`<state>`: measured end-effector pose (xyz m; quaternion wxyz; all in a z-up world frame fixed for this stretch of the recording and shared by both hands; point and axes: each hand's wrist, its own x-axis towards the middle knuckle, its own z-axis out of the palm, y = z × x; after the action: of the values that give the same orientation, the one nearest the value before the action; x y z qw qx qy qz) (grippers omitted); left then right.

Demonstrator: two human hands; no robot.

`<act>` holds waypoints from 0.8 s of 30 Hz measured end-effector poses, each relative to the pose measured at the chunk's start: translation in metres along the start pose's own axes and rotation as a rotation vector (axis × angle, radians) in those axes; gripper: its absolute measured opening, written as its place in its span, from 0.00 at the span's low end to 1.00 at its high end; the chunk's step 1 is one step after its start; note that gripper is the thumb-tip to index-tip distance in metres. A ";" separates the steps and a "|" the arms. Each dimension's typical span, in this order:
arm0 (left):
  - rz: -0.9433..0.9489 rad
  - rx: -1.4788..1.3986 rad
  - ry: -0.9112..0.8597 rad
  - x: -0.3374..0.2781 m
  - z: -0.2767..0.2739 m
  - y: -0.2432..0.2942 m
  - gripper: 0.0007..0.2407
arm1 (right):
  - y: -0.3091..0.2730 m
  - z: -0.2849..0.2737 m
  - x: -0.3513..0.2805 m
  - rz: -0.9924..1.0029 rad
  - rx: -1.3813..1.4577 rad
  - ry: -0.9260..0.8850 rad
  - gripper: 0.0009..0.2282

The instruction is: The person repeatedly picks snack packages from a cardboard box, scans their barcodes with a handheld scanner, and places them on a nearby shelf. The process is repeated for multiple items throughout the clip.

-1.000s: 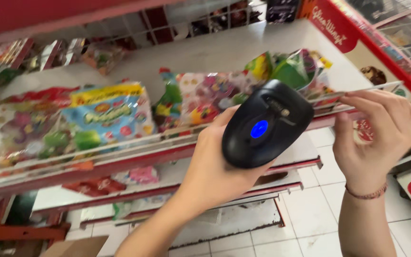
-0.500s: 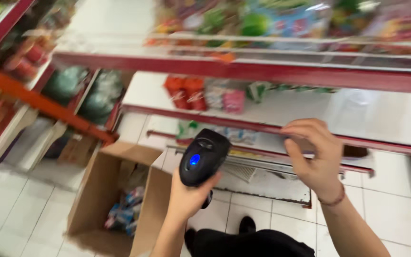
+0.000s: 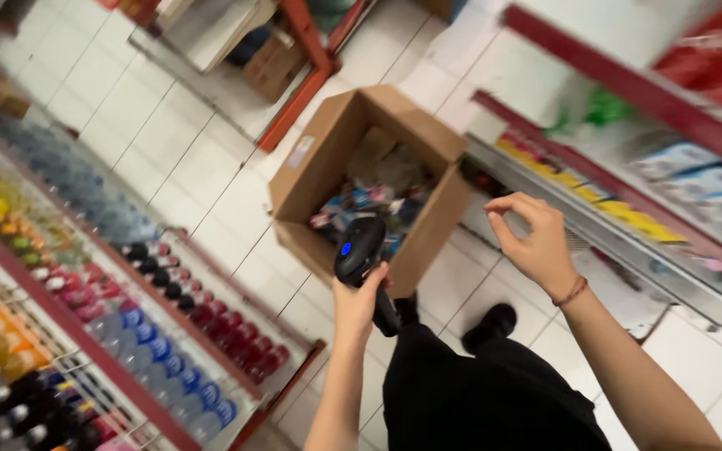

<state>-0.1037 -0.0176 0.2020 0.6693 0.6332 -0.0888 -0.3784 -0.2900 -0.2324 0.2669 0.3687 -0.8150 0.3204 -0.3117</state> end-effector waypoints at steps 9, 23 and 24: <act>-0.379 0.007 0.148 0.092 -0.105 -0.072 0.06 | 0.112 0.255 0.042 0.189 -0.060 -0.388 0.11; -0.465 0.156 0.085 0.138 -0.137 -0.119 0.07 | 0.256 0.534 0.018 -0.153 -0.452 -0.518 0.26; -0.463 0.183 0.069 0.137 -0.135 -0.118 0.07 | 0.268 0.545 0.026 -0.216 -0.593 -0.515 0.26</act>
<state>0.0259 0.0130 0.0203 0.5072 0.7071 0.0476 -0.4903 0.0530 -0.1737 -0.2313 0.1508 -0.9664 0.2060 -0.0283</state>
